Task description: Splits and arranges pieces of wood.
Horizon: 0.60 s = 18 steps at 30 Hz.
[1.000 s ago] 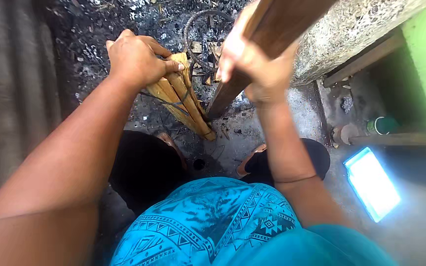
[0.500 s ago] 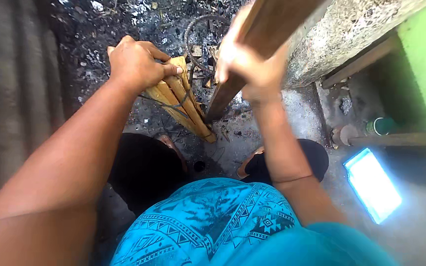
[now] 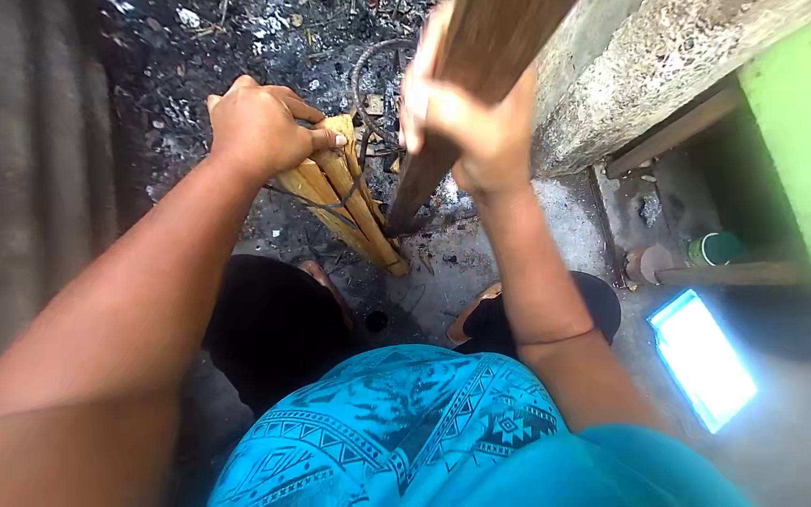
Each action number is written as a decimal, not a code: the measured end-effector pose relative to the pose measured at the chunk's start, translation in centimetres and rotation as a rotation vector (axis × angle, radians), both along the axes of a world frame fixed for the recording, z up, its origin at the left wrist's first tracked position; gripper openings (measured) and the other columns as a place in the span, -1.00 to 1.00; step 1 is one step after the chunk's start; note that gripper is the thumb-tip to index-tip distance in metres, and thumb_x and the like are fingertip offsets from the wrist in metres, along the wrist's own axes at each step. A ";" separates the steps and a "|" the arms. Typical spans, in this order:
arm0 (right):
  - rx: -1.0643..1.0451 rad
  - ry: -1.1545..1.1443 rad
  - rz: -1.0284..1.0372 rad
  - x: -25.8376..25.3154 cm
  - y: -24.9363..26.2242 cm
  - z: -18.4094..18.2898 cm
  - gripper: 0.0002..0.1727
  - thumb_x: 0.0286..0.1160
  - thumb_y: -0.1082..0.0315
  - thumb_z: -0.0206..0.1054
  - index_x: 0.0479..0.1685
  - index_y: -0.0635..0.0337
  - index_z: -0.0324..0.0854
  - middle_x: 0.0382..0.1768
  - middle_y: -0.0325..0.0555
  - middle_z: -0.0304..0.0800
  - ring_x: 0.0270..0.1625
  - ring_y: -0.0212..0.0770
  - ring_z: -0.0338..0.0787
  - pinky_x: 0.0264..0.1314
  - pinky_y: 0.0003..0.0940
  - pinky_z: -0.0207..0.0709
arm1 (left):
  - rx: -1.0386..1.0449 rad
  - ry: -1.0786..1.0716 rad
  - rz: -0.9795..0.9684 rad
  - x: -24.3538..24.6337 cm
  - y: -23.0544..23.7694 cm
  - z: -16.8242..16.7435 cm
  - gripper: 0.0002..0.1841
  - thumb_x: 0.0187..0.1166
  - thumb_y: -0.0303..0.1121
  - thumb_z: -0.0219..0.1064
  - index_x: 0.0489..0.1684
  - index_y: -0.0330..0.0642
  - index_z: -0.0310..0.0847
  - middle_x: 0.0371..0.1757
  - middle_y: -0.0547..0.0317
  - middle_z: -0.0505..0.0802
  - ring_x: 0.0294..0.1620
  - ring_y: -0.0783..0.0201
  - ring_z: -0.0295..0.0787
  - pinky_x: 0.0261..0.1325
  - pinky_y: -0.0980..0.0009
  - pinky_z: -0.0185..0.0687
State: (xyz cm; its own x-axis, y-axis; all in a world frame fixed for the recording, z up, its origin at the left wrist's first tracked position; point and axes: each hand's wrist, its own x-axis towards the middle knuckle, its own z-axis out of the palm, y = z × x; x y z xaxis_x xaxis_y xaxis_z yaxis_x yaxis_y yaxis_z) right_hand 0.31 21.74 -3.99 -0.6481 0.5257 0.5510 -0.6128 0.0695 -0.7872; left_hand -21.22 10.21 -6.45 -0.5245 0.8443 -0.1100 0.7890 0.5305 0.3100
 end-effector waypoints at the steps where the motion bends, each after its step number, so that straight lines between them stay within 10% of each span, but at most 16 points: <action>1: -0.003 -0.047 -0.040 -0.6 -0.2 -4.9 -0.85 0.26 0.49 0.45 -0.29 0.34 0.59 -0.58 -0.11 0.71 -0.58 -0.23 0.73 -0.48 -0.22 0.72 | 0.003 -0.008 0.006 0.0 -0.2 0.0 -0.53 0.52 0.23 0.38 0.19 0.19 0.85 0.44 0.12 0.78 0.61 -0.28 0.43 0.51 -0.53 0.08; 3: -0.007 -0.244 -0.145 -1.6 -0.2 -14.9 -0.81 0.27 0.46 0.43 -0.18 0.38 0.66 -0.48 -0.12 0.78 -0.49 -0.29 0.75 -0.39 -0.29 0.73 | 0.012 -0.019 0.008 0.3 -0.4 0.2 -0.54 0.50 0.21 0.41 0.17 0.18 0.86 0.44 0.10 0.78 0.61 -0.29 0.42 0.52 -0.53 0.08; 6: -0.021 -0.477 -0.173 -2.6 -0.3 -17.6 -0.83 0.20 0.50 0.44 -0.24 0.38 0.70 -0.45 -0.12 0.82 -0.45 -0.31 0.78 -0.30 -0.30 0.77 | 0.007 -0.008 0.007 0.1 -0.7 0.1 -0.54 0.49 0.23 0.40 0.17 0.21 0.86 0.42 0.13 0.79 0.59 -0.27 0.44 0.50 -0.52 0.11; 18: 0.096 -0.796 -0.188 8.0 12.3 -4.3 -0.78 0.34 0.38 0.45 -0.10 0.24 0.61 -0.41 -0.24 0.77 -0.44 -0.29 0.78 -0.26 -0.24 0.79 | 0.026 0.015 0.001 0.5 -0.3 0.0 -0.59 0.50 0.22 0.40 0.18 0.32 0.85 0.37 0.13 0.82 0.55 -0.25 0.47 0.48 -0.46 0.14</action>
State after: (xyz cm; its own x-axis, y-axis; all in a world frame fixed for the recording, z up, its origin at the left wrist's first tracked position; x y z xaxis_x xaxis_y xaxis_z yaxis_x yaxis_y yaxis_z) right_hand 8.32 34.01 -8.30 -0.7696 0.6384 0.0117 0.1549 0.2044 -0.9666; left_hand -20.76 9.91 -6.40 -0.5269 0.8461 -0.0805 0.7930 0.5235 0.3116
